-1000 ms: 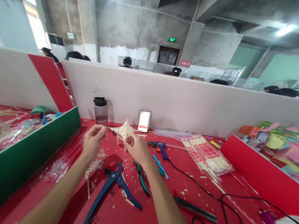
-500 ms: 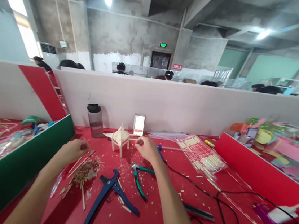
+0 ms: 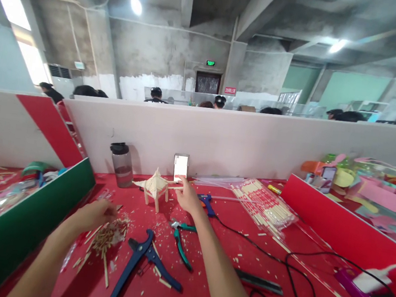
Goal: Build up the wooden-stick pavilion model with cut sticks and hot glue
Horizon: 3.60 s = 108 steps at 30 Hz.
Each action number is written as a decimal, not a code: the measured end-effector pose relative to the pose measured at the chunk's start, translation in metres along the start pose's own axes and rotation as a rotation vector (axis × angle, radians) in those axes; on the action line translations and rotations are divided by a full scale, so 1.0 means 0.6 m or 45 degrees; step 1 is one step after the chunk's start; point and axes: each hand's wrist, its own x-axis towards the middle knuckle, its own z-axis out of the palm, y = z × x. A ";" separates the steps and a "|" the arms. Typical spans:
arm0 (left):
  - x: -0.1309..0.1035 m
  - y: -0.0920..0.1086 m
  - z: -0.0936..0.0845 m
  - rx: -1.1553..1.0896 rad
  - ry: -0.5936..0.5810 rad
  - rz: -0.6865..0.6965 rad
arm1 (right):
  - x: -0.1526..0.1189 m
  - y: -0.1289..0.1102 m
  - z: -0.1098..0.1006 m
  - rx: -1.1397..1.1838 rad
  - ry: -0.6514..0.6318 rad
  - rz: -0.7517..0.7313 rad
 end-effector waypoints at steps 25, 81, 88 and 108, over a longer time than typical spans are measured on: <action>-0.003 0.009 0.000 0.162 -0.053 -0.074 | 0.028 0.054 0.013 0.020 0.058 0.217; -0.008 0.036 -0.026 0.214 0.124 -0.089 | -0.021 -0.034 -0.048 -0.553 -0.563 0.111; -0.018 0.020 -0.029 0.322 0.072 -0.191 | -0.026 -0.039 -0.067 -0.498 -0.819 0.085; 0.012 -0.015 0.050 0.354 0.006 -0.462 | -0.028 -0.049 -0.057 -0.581 -0.858 -0.090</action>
